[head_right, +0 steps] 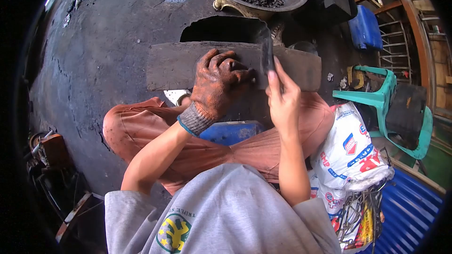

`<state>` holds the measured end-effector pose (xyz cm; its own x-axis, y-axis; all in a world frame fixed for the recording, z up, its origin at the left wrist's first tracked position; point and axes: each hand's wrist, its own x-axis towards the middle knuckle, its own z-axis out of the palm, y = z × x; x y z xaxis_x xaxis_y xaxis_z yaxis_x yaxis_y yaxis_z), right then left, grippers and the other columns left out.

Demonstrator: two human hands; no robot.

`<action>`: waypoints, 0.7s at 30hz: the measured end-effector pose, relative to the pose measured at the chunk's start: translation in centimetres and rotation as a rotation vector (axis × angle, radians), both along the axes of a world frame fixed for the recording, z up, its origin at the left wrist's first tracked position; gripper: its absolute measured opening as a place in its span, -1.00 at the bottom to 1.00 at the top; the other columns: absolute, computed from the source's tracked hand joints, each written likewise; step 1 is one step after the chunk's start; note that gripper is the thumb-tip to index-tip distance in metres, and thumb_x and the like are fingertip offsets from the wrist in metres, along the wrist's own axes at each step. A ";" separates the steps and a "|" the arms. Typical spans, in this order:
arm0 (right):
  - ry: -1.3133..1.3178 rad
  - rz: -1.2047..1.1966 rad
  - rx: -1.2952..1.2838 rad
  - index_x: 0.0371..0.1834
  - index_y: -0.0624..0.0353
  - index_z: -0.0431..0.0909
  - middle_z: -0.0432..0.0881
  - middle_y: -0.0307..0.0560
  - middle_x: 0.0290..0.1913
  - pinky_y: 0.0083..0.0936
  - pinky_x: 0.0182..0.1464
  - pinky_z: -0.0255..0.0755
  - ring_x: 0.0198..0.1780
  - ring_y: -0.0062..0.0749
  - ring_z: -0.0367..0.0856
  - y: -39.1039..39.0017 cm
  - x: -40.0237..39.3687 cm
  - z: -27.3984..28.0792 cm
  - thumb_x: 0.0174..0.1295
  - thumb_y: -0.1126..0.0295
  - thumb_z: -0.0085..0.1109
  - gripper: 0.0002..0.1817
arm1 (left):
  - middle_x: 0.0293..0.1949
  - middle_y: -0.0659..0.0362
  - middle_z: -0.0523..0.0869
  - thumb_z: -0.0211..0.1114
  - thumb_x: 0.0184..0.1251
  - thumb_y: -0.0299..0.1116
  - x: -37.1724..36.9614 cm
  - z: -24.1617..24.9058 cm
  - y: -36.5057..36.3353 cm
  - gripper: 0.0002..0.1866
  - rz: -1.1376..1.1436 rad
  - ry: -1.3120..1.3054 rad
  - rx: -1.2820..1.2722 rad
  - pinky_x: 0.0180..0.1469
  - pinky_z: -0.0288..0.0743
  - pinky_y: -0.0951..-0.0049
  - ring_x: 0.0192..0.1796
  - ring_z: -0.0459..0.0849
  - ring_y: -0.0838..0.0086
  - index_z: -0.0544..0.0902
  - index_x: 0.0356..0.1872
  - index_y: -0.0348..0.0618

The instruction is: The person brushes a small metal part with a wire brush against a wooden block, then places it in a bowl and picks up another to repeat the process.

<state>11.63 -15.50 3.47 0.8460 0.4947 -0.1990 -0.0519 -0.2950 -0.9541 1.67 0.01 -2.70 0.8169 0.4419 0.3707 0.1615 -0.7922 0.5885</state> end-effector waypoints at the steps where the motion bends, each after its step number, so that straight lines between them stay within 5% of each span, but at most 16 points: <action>1: -0.032 -0.013 -0.024 0.56 0.20 0.61 0.43 -0.45 -0.46 -0.70 -0.46 0.13 -0.48 -0.83 0.26 -0.8 -0.8 0.6 0.70 0.21 0.24 -0.51 | 0.11 0.34 0.81 0.51 0.32 -0.17 0.1 0.3 0.1 -0.73 0.002 -0.001 -0.002 0.62 0.31 -0.10 0.43 0.63 0.20 0.88 0.04 0.29; 5: -0.074 0.082 -0.111 0.63 0.16 0.54 0.53 -0.35 -0.34 -0.61 -0.29 0.34 -0.38 -0.68 0.34 -3.9 -4.3 -0.8 0.70 0.26 0.23 -0.48 | 0.15 0.32 0.81 0.53 0.31 -0.17 -0.3 0.5 0.1 -0.68 -0.039 0.025 0.055 0.63 0.28 -0.10 0.45 0.62 0.17 0.88 0.09 0.27; 13: 0.057 0.044 -0.044 0.63 0.17 0.52 0.57 -0.36 -0.26 -0.65 -0.27 0.36 -0.34 -0.71 0.33 -5.1 -5.4 -1.7 0.71 0.28 0.22 -0.49 | 0.19 0.29 0.81 0.54 0.30 -0.17 -0.8 1.9 0.6 -0.60 -0.124 0.052 0.111 0.66 0.20 -0.12 0.50 0.58 0.15 0.86 0.18 0.23; 16: 0.016 0.079 -0.087 0.62 0.21 0.54 0.75 -0.24 -0.09 -0.66 -0.19 0.44 -0.25 -0.70 0.45 -5.8 -5.2 -0.7 0.70 0.29 0.23 -0.49 | 0.18 0.31 0.81 0.56 0.27 -0.18 -0.8 2.0 0.9 -0.61 -0.152 0.058 0.098 0.65 0.21 -0.13 0.50 0.58 0.15 0.86 0.15 0.22; 19: -0.030 0.043 -0.115 0.59 0.25 0.55 0.80 0.05 0.32 -0.58 0.07 0.57 -0.01 -0.56 0.66 -5.9 -5.4 0.8 0.71 0.30 0.21 -0.51 | 0.16 0.32 0.81 0.57 0.24 -0.20 -0.8 1.6 1.0 -0.62 -0.185 0.085 0.097 0.64 0.24 -0.14 0.49 0.59 0.15 0.86 0.11 0.22; 21: -0.085 0.015 -0.092 0.58 0.27 0.56 0.80 0.05 0.31 -0.58 0.05 0.57 0.00 -0.58 0.67 -5.7 -5.7 0.4 0.71 0.30 0.21 -0.51 | 0.14 0.33 0.80 0.57 0.21 -0.22 -0.7 1.0 0.9 -0.66 -0.161 0.063 0.026 0.62 0.28 -0.15 0.49 0.59 0.14 0.86 0.03 0.19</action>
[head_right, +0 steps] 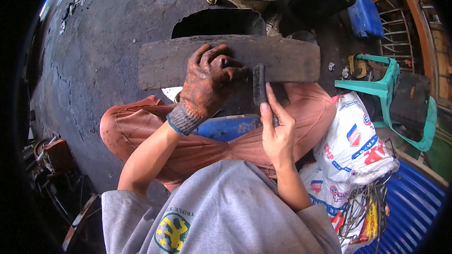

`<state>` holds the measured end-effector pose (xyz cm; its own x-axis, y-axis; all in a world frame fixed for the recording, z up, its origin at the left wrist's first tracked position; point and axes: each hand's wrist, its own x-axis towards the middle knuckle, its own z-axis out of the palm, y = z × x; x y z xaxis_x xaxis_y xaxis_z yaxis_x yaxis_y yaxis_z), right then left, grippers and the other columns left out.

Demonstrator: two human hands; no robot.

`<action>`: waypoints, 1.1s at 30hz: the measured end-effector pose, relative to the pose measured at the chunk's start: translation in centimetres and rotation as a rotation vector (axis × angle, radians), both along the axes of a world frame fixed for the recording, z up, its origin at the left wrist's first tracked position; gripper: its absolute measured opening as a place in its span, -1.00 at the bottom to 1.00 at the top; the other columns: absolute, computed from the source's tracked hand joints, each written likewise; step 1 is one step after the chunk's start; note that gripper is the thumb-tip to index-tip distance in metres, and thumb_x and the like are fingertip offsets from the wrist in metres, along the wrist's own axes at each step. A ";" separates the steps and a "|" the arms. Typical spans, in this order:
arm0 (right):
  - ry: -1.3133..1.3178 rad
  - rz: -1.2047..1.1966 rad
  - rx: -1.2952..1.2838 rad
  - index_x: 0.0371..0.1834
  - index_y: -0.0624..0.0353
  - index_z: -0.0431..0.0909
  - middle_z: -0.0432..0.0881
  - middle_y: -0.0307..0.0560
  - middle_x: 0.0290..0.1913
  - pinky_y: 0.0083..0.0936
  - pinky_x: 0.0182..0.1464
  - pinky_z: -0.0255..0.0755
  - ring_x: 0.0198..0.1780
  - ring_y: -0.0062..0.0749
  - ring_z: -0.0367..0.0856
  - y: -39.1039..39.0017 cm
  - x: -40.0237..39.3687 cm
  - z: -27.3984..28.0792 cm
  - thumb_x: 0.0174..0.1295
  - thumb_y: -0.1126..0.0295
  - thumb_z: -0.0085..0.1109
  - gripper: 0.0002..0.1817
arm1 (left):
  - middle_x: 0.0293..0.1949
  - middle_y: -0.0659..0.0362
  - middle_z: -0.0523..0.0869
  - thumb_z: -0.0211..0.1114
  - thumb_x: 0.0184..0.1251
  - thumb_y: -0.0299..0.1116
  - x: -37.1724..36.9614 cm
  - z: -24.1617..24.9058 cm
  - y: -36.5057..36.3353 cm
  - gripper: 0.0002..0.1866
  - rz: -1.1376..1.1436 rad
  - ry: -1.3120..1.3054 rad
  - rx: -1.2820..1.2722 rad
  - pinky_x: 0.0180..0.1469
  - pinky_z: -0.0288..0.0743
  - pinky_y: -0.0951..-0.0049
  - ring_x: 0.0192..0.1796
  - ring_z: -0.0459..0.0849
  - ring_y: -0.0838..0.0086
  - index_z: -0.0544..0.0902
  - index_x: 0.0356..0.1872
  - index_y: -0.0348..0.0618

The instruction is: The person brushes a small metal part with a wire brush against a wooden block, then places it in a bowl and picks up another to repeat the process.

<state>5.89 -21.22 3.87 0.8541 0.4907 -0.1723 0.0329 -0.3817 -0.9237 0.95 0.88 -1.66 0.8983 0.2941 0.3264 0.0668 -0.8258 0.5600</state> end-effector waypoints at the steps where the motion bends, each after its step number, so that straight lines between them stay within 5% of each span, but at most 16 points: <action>1: -0.011 0.021 -0.018 0.57 0.28 0.56 0.82 0.05 0.26 -0.57 0.02 0.58 -0.04 -0.59 0.66 0.4 -0.1 -0.8 0.71 0.30 0.20 -0.51 | 0.14 0.33 0.80 0.57 0.21 -0.22 -0.1 0.1 0.0 -0.66 -0.004 0.003 -0.001 0.62 0.28 -0.15 0.49 0.59 0.14 0.86 0.03 0.19; 4: -0.043 0.004 0.012 0.56 0.32 0.56 0.69 -0.18 -0.22 -0.52 -0.20 0.50 -0.33 -0.60 0.46 3.7 0.8 -1.5 0.73 0.26 0.16 -0.51 | 0.13 0.32 0.80 0.57 0.17 -0.23 0.0 0.2 -0.3 -0.70 -0.043 -0.006 0.062 0.61 0.31 -0.14 0.49 0.59 0.15 0.84 -0.04 0.18; 8: -0.065 0.034 -0.084 0.56 0.33 0.55 0.79 -0.09 -0.13 -0.55 -0.24 0.48 -0.35 -0.63 0.42 3.3 0.6 -1.3 0.73 0.27 0.15 -0.51 | 0.13 0.32 0.79 0.56 0.17 -0.25 0.1 -2.0 -1.2 -0.74 0.084 -0.026 0.006 0.60 0.33 -0.14 0.48 0.60 0.17 0.83 -0.09 0.16; 9: -0.007 0.025 -0.110 0.56 0.36 0.55 0.86 0.08 0.06 -0.52 -0.03 0.60 -0.19 -0.53 0.66 2.6 -0.2 -0.5 0.73 0.28 0.15 -0.51 | 0.14 0.32 0.79 0.55 0.19 -0.26 0.3 -2.2 -0.9 -0.75 0.104 -0.045 0.035 0.59 0.33 -0.14 0.47 0.60 0.18 0.83 -0.08 0.16; 10: -0.074 0.031 -0.108 0.54 0.38 0.55 0.83 0.19 0.26 -0.42 0.28 0.59 0.17 -0.32 0.79 2.1 -0.8 -1.1 0.72 0.29 0.16 -0.51 | 0.30 -0.09 0.73 0.46 0.38 -0.28 0.2 -1.8 -0.6 -0.65 0.064 -0.011 0.075 0.45 0.52 -0.13 0.44 0.51 -0.25 0.71 0.08 -0.25; 12: 0.009 -0.017 -0.075 0.53 0.39 0.56 0.73 0.28 0.40 -0.35 0.49 0.46 0.45 -0.16 0.67 2.6 -0.6 -1.2 0.71 0.30 0.16 -0.52 | 0.18 0.08 0.77 0.48 0.27 -0.31 0.3 -1.0 -1.1 -0.72 0.196 -0.131 0.016 0.50 0.46 -0.03 0.38 0.63 0.05 0.77 -0.01 -0.02; 13: -0.053 0.003 -0.067 0.52 0.40 0.56 0.74 0.27 0.40 -0.34 0.48 0.47 0.42 -0.15 0.69 3.0 0.4 -1.7 0.71 0.29 0.16 -0.51 | 0.19 -0.02 0.76 0.48 0.23 -0.32 0.9 -2.5 -1.8 -0.69 0.202 -0.117 -0.619 0.45 0.51 -0.02 0.34 0.63 -0.03 0.74 0.00 -0.09; 14: -0.157 0.024 -0.103 0.52 0.42 0.56 0.73 0.21 0.42 -0.43 0.35 0.55 0.27 -0.28 0.75 3.9 1.4 -1.5 0.71 0.28 0.17 -0.50 | 0.21 -0.02 0.76 0.47 0.20 -0.33 0.4 -1.4 -0.2 -0.68 -0.031 0.023 -0.021 0.44 0.51 -0.08 0.34 0.63 -0.06 0.74 -0.02 -0.11; 15: -0.083 -0.030 -0.087 0.53 0.42 0.56 0.83 0.03 0.23 -0.54 0.01 0.59 -0.10 -0.49 0.70 5.3 2.1 -1.2 0.72 0.26 0.18 -0.49 | 0.23 -0.02 0.76 0.44 0.22 -0.34 0.5 -2.0 0.0 -0.69 -0.082 -0.085 -0.075 0.50 0.48 -0.08 0.37 0.63 -0.06 0.72 -0.01 -0.14; 16: -0.102 -0.013 -0.059 0.54 0.38 0.57 0.75 -0.25 -0.14 -0.62 -0.32 0.34 -0.36 -0.65 0.37 5.5 2.7 -1.9 0.73 0.26 0.16 -0.51 | 0.24 -0.01 0.75 0.42 0.29 -0.33 0.1 -1.4 -1.0 -0.70 0.039 -0.085 0.001 0.57 0.43 -0.04 0.43 0.60 0.00 0.71 0.01 -0.16; 17: -0.092 -0.014 0.018 0.54 0.34 0.59 0.50 -0.40 -0.34 -0.62 -0.40 0.14 -0.43 -0.72 0.22 5.0 2.7 -2.7 0.74 0.28 0.14 -0.53 | 0.27 0.00 0.75 0.41 0.37 -0.32 0.7 -2.7 -2.2 -0.72 0.171 -0.107 0.114 0.63 0.37 -0.02 0.49 0.55 -0.01 0.70 0.03 -0.18; 21: -0.103 0.042 0.015 0.58 0.34 0.55 0.69 -0.29 -0.16 -0.63 -0.50 0.03 -0.49 -0.78 0.16 -0.4 0.7 -4.1 0.75 0.31 0.08 -0.52 | 0.30 -0.09 0.73 0.43 0.38 -0.31 1.7 -2.7 -2.2 -0.70 0.215 -0.173 -0.032 0.59 0.43 -0.04 0.51 0.50 -0.22 0.67 0.01 -0.28; 26: -0.085 0.037 0.173 0.57 0.33 0.57 0.54 -0.40 -0.29 -0.65 -0.48 0.00 -0.48 -0.79 0.15 4.3 4.3 -5.1 0.76 0.26 0.11 -0.51 | 0.29 -0.13 0.72 0.44 0.35 -0.33 1.4 -2.5 -2.0 -0.69 0.173 -0.167 -0.019 0.50 0.51 -0.07 0.50 0.49 -0.25 0.67 0.01 -0.28; 29: -0.011 -0.004 0.142 0.58 0.27 0.57 0.45 -0.50 -0.37 -0.67 -0.43 0.16 -0.43 -0.78 0.25 6.3 6.1 -4.6 0.72 0.20 0.20 -0.48 | 0.23 -0.10 0.74 0.44 0.34 -0.31 0.8 -1.1 -0.9 -0.72 0.124 -0.208 0.348 0.45 0.53 -0.20 0.46 0.53 -0.22 0.67 -0.02 -0.22; 31: 0.035 -0.024 0.128 0.58 0.26 0.57 0.46 -0.50 -0.36 -0.69 -0.39 0.22 -0.41 -0.79 0.30 6.2 6.1 -3.2 0.70 0.24 0.24 -0.49 | 0.18 -0.10 0.75 0.49 0.33 -0.25 1.3 -3.9 0.0 -0.65 0.122 -0.096 0.376 0.54 0.41 -0.24 0.45 0.53 -0.21 0.67 0.02 -0.21; 33: 0.063 -0.018 0.179 0.59 0.23 0.57 0.46 -0.50 -0.37 -0.69 -0.39 0.23 -0.42 -0.78 0.31 5.0 5.4 -3.6 0.70 0.24 0.24 -0.49 | 0.12 0.03 0.79 0.54 0.32 -0.17 0.4 -0.1 1.5 -0.66 0.195 -0.144 0.312 0.62 0.26 -0.21 0.46 0.56 0.02 0.77 0.04 -0.03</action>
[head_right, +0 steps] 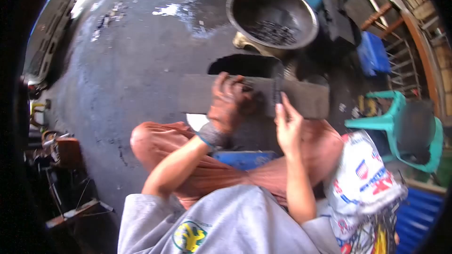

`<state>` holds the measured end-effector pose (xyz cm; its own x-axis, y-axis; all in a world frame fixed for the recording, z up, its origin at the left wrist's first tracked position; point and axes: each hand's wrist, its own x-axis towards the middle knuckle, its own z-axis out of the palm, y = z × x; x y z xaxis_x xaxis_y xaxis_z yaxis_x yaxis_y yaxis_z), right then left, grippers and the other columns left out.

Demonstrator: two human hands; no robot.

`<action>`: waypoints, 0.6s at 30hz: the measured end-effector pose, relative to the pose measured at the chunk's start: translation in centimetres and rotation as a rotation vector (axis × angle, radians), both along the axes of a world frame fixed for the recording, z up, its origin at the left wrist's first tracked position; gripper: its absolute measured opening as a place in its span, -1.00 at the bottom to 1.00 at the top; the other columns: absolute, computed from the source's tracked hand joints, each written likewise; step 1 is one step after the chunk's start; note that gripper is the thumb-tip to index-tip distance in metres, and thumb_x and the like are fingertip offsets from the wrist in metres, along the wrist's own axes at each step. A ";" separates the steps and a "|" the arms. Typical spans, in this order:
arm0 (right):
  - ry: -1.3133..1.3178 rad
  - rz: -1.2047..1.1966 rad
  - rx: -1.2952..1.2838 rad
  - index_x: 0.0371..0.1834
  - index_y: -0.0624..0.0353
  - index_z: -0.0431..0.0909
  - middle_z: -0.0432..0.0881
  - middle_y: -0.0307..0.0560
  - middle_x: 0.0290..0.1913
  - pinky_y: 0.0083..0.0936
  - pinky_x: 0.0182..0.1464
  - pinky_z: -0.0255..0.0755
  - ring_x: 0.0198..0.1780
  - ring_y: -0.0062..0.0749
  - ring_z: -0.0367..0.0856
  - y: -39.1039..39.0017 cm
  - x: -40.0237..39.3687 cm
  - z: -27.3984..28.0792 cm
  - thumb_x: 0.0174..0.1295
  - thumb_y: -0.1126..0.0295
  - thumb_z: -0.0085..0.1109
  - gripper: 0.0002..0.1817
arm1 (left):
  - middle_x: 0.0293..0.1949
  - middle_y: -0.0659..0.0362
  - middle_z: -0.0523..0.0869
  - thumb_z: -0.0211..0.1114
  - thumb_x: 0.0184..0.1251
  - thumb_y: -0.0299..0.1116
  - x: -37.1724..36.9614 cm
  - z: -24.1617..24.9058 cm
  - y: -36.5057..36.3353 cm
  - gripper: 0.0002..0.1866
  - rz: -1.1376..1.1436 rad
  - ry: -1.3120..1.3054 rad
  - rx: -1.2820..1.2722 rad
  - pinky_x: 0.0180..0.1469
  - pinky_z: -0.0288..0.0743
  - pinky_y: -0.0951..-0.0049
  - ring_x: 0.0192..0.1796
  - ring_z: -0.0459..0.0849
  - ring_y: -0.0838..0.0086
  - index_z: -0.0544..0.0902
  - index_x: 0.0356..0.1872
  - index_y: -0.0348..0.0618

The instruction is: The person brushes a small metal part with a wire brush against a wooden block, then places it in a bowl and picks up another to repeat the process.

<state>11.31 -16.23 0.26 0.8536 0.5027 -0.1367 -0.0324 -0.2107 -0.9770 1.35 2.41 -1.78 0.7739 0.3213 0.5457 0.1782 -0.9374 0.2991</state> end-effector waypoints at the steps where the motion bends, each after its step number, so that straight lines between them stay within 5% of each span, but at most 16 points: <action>1: 0.017 0.012 0.035 0.60 0.21 0.56 0.45 -0.50 -0.39 -0.69 -0.40 0.22 -0.43 -0.78 0.31 -0.5 -0.5 -0.2 0.70 0.23 0.24 -0.49 | 0.14 0.18 0.82 0.53 0.34 -0.17 0.0 -1.7 0.3 -0.67 -0.029 0.004 -0.156 0.65 0.20 -0.17 0.47 0.57 0.10 0.82 0.11 0.12; 6: 0.070 0.022 0.016 0.63 0.16 0.54 0.40 -0.47 -0.44 -0.72 -0.47 0.16 -0.49 -0.81 0.26 -0.9 -2.6 1.9 0.70 0.20 0.25 -0.46 | 0.11 0.23 0.86 0.52 0.33 -0.10 -0.2 -1.4 0.5 -0.67 -0.024 0.105 -0.223 0.66 0.16 -0.16 0.46 0.62 0.15 0.89 0.11 0.26; 8: 0.078 0.039 0.058 0.62 0.16 0.54 0.42 -0.46 -0.44 -0.70 -0.45 0.21 -0.48 -0.80 0.29 -0.4 -2.9 2.1 0.69 0.18 0.25 -0.46 | 0.12 0.02 0.81 0.55 0.30 -0.15 -0.5 0.4 0.7 -0.71 -0.076 0.095 -0.272 0.62 0.25 -0.12 0.42 0.62 0.04 0.85 -0.02 0.01; 11: -0.013 0.069 0.010 0.60 0.17 0.56 0.39 -0.48 -0.43 -0.69 -0.42 0.22 -0.47 -0.80 0.27 0.4 -3.3 0.8 0.69 0.20 0.25 -0.47 | 0.09 0.03 0.82 0.55 0.27 -0.16 -0.6 0.5 0.5 -0.71 -0.057 0.092 -0.263 0.63 0.24 -0.11 0.42 0.65 0.06 0.87 -0.04 0.02; 12: 0.007 0.099 -0.089 0.58 0.25 0.57 0.71 -0.28 -0.29 -0.62 -0.22 0.50 -0.32 -0.68 0.58 0.3 -3.5 1.6 0.69 0.22 0.24 -0.49 | 0.09 0.03 0.82 0.55 0.27 -0.16 -0.7 0.7 0.6 -0.71 -0.052 0.096 -0.268 0.63 0.24 -0.11 0.42 0.65 0.06 0.87 -0.04 0.02; 13: 0.012 0.103 -0.092 0.58 0.25 0.57 0.71 -0.28 -0.29 -0.62 -0.22 0.50 -0.32 -0.68 0.58 0.2 -3.8 1.3 0.69 0.22 0.24 -0.49 | 0.12 0.13 0.84 0.55 0.27 -0.13 -0.7 1.0 0.6 -0.67 -0.062 0.128 -0.269 0.65 0.19 -0.12 0.44 0.64 0.12 0.88 0.04 0.14; 15: -0.181 0.078 -0.150 0.56 0.32 0.56 0.87 0.10 0.11 -0.48 0.11 0.64 0.02 -0.44 0.80 0.0 -4.3 0.3 0.70 0.25 0.21 -0.49 | 0.15 0.23 0.85 0.55 0.27 -0.10 -0.7 1.3 0.8 -0.62 -0.066 0.164 -0.274 0.68 0.14 -0.13 0.47 0.63 0.19 0.90 0.13 0.26; 16: -0.098 0.083 -0.127 0.55 0.38 0.54 0.71 0.32 0.42 -0.37 0.38 0.55 0.34 -0.24 0.75 -0.1 -4.6 0.8 0.70 0.27 0.19 -0.49 | 0.16 0.25 0.84 0.55 0.27 -0.11 -0.7 1.4 0.8 -0.61 -0.074 0.157 -0.276 0.68 0.14 -0.13 0.48 0.62 0.19 0.90 0.13 0.27; 18: -0.105 0.083 -0.139 0.55 0.37 0.55 0.75 0.26 0.37 -0.41 0.30 0.58 0.24 -0.32 0.77 -0.8 -5.1 0.2 0.70 0.27 0.19 -0.49 | 0.17 0.28 0.84 0.55 0.26 -0.11 -0.8 1.5 0.6 -0.61 -0.085 0.155 -0.284 0.68 0.14 -0.13 0.50 0.60 0.20 0.89 0.14 0.29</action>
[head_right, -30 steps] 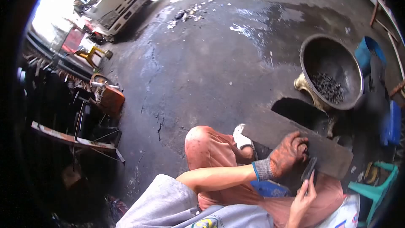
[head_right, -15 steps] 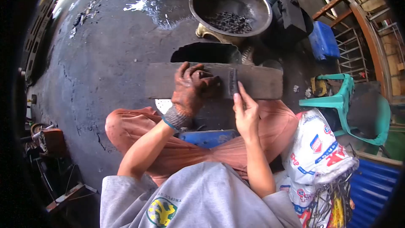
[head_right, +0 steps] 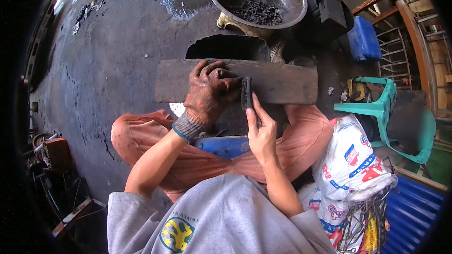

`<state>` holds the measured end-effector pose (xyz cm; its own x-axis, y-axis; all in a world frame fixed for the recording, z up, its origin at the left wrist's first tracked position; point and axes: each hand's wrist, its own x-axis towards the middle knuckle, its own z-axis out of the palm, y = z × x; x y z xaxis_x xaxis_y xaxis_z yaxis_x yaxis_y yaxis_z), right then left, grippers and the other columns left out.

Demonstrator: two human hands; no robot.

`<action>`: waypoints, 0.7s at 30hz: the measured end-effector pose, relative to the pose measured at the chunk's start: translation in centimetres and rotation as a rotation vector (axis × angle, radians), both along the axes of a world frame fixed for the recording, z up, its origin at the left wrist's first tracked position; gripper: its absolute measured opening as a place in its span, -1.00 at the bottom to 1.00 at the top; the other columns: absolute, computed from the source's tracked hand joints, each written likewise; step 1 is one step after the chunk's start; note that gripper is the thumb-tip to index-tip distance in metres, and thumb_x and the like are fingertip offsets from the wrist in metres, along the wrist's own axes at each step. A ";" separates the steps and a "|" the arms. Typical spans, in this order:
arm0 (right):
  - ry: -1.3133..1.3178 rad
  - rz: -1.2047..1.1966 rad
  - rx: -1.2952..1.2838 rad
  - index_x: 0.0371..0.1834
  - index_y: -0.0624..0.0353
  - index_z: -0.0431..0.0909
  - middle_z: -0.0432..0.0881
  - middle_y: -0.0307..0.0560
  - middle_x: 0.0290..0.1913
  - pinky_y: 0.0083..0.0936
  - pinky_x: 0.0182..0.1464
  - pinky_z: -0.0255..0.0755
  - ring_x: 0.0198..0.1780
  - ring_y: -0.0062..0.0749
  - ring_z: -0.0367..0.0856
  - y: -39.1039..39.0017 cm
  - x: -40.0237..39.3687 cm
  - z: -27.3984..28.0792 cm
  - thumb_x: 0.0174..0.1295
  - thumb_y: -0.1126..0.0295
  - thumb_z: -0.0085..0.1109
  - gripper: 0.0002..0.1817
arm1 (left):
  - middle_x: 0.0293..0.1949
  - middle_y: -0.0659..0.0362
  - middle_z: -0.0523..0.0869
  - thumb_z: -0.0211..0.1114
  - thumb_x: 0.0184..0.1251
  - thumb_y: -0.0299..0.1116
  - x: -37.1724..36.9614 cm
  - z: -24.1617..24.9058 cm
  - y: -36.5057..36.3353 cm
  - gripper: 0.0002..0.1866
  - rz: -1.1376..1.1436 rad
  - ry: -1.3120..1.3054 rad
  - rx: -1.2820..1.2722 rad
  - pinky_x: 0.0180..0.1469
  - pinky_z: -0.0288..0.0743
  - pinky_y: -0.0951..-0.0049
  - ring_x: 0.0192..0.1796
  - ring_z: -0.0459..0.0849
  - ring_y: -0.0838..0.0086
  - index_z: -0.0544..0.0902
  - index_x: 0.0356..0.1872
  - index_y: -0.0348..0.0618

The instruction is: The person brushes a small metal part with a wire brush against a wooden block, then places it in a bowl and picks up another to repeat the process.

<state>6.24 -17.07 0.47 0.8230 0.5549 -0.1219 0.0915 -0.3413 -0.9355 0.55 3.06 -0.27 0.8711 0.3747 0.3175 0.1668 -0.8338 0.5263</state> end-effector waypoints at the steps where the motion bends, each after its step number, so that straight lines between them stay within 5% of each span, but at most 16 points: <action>1: -0.013 -0.001 -0.006 0.56 0.36 0.55 0.79 0.21 0.33 -0.45 0.22 0.61 0.14 -0.39 0.78 -0.3 -0.1 -0.2 0.70 0.27 0.19 -0.49 | 0.18 0.30 0.83 0.55 0.26 -0.11 -0.1 0.0 0.0 -0.61 -0.019 -0.015 0.025 0.67 0.16 -0.12 0.50 0.59 0.21 0.89 0.14 0.30; 4: 0.186 -0.040 -0.069 0.58 0.33 0.54 0.84 -0.03 0.06 -0.56 -0.03 0.57 -0.14 -0.58 0.65 -1.6 -0.1 1.2 0.71 0.28 0.20 -0.49 | 0.18 0.33 0.82 0.55 0.26 -0.10 -0.2 0.3 0.0 -0.61 -0.055 -0.022 0.055 0.66 0.19 -0.13 0.51 0.58 0.21 0.88 0.14 0.33; 5: 0.162 -0.055 0.050 0.61 0.26 0.53 0.67 -0.27 -0.21 -0.63 -0.25 0.41 -0.33 -0.70 0.39 -1.7 -0.4 1.7 0.71 0.29 0.20 -0.49 | 0.17 0.34 0.82 0.55 0.25 -0.10 -0.1 0.2 0.0 -0.60 -0.069 -0.021 0.064 0.65 0.20 -0.14 0.50 0.58 0.21 0.87 0.14 0.36; 13: -0.095 0.002 -0.036 0.59 0.21 0.56 0.63 -0.20 -0.33 -0.53 -0.27 0.43 -0.40 -0.62 0.40 2.8 1.8 1.8 0.73 0.27 0.14 -0.52 | 0.06 0.27 0.79 0.55 0.22 -0.18 0.1 -2.0 -0.9 -0.79 -0.031 -0.031 0.052 0.65 0.24 -0.15 0.46 0.61 0.18 0.79 -0.15 0.12; 15: -0.009 -0.018 -0.077 0.58 0.25 0.56 0.72 -0.05 -0.27 -0.49 -0.21 0.49 -0.38 -0.58 0.41 3.4 1.8 2.5 0.73 0.27 0.14 -0.52 | 0.06 0.25 0.78 0.54 0.24 -0.20 0.0 -2.8 -1.2 -0.82 0.009 -0.005 0.046 0.64 0.26 -0.14 0.45 0.62 0.17 0.77 -0.20 0.08; 17: -0.155 0.012 -0.084 0.58 0.28 0.54 0.86 0.16 -0.04 -0.47 -0.08 0.56 -0.28 -0.51 0.59 2.2 0.8 1.3 0.72 0.28 0.14 -0.51 | 0.28 -0.08 0.73 0.46 0.42 -0.23 0.2 -3.2 -0.8 -0.64 0.031 -0.033 0.095 0.57 0.38 -0.16 0.43 0.53 -0.24 0.72 0.08 -0.27; 19: -0.064 0.016 -0.132 0.58 0.32 0.53 0.75 0.38 0.33 -0.40 0.24 0.60 0.19 -0.25 0.83 -0.4 -1.2 1.6 0.72 0.32 0.12 -0.52 | 0.28 -0.09 0.73 0.45 0.42 -0.25 0.3 -3.3 -1.0 -0.65 0.037 -0.045 0.085 0.55 0.41 -0.16 0.44 0.53 -0.24 0.72 0.06 -0.28; 21: -0.114 0.019 -0.107 0.57 0.33 0.53 0.77 0.36 0.31 -0.38 0.21 0.62 0.13 -0.27 0.84 -1.9 -1.7 0.8 0.72 0.34 0.11 -0.53 | 0.28 -0.10 0.73 0.44 0.42 -0.27 0.1 -3.1 -1.1 -0.67 0.047 -0.049 0.070 0.53 0.44 -0.16 0.44 0.52 -0.23 0.71 0.05 -0.29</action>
